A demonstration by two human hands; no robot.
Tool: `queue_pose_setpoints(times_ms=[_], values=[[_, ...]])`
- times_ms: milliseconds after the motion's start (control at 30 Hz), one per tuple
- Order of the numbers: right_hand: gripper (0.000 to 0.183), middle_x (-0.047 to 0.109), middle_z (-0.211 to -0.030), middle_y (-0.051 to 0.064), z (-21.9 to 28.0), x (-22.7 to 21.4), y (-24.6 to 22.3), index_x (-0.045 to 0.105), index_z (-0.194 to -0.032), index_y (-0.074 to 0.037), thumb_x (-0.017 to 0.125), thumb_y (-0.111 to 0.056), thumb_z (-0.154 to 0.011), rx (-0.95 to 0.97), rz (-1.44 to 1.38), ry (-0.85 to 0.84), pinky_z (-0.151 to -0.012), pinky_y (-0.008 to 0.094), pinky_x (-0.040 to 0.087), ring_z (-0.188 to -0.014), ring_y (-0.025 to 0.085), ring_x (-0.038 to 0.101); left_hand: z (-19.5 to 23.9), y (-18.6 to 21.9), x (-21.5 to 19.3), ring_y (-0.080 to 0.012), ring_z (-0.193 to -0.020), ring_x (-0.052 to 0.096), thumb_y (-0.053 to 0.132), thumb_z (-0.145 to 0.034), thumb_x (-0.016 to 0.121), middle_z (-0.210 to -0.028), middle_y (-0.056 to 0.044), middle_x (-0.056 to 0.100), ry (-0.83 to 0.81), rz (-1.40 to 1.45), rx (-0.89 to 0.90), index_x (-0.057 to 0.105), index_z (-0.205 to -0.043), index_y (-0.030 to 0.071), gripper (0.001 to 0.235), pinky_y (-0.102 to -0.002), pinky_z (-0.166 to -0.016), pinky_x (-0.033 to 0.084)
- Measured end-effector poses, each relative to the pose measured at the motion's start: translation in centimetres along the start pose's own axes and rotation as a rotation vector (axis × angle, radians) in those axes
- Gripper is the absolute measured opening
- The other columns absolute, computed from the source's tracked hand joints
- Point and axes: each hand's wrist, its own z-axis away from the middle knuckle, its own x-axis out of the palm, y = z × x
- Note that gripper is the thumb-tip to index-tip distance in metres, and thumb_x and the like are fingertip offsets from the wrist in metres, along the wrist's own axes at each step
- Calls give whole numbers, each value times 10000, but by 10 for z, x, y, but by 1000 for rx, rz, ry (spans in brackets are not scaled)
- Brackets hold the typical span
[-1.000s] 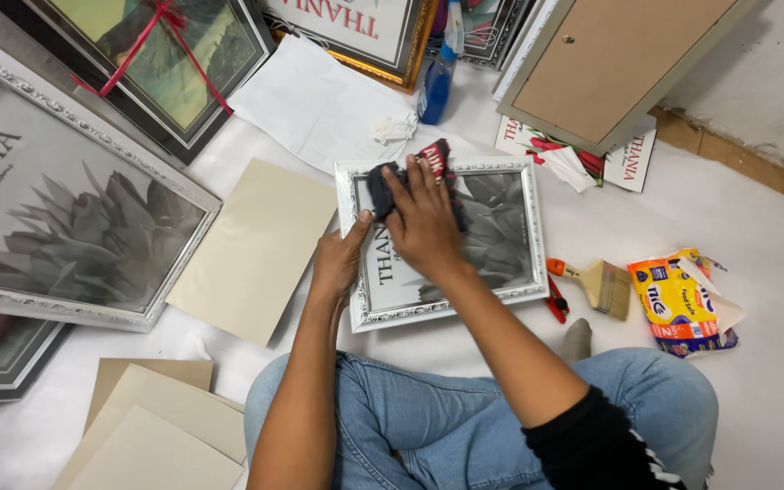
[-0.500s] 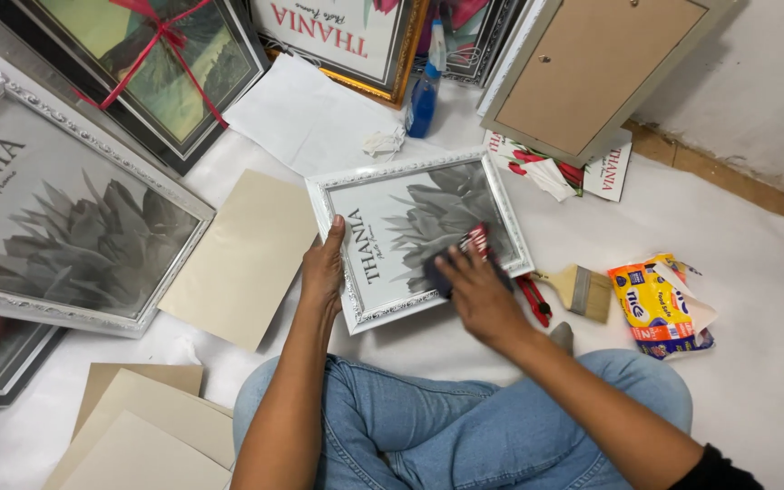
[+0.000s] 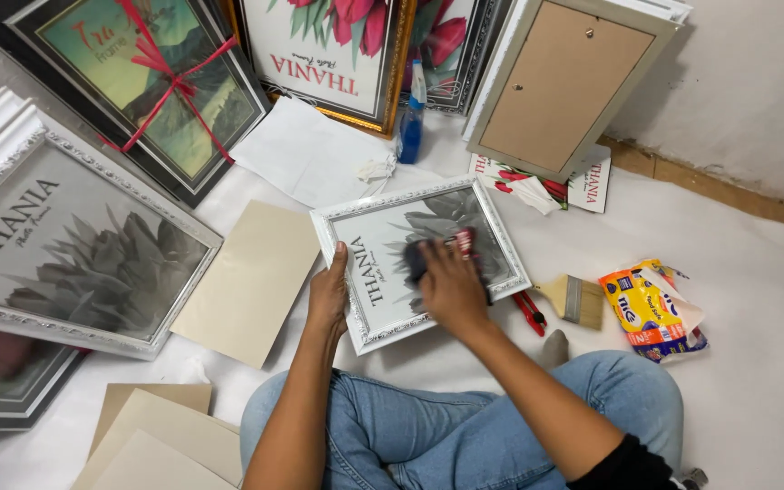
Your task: The person sits on the floor and reassembles a picture frame: they remove the backing board, brush glue onto the frame's back, lay a white backing sheet over it, press it down, fit the cardboard backing back into the frame, fasten it, wipe the glass with a cloth, and set the finished frame aside.
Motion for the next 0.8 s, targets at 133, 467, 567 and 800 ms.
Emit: queue_pose_setpoints(times_ms=[133,467,567,800], values=[[543,579,-1429,247,-4,34,57,559,-1466,-80,455,-275,-970,273,89,57,-1014,589,459,-1314,484,534,4,4,9,-357,-841,745,579,-885,766,-959,-282,717,-11,-71,-6,622,-1195,-154,809,-477,-751,622],[667,458,-1547,239,-44,26,-88,463,-1533,-73,482,-174,-875,14,-215,5,-1134,589,324,-1433,475,395,6,4,13,-332,-814,746,607,-888,743,-905,-288,724,-64,-236,-45,682,-1113,-142,784,-461,-695,633],[678,447,-1560,225,-68,18,-69,463,-1543,-118,482,-169,-866,-14,-168,33,-1138,599,321,-1445,464,387,12,13,16,-327,-792,739,580,-880,758,-896,-283,716,-71,-198,-70,665,-1132,-147,776,-458,-699,628],[582,590,-1450,165,-78,10,79,563,-1485,-219,464,-247,-912,138,190,25,-1012,567,449,-1360,409,528,7,13,12,-363,-807,747,510,-894,770,-951,-305,711,-104,-90,-114,620,-1198,-160,751,-504,-729,625]])
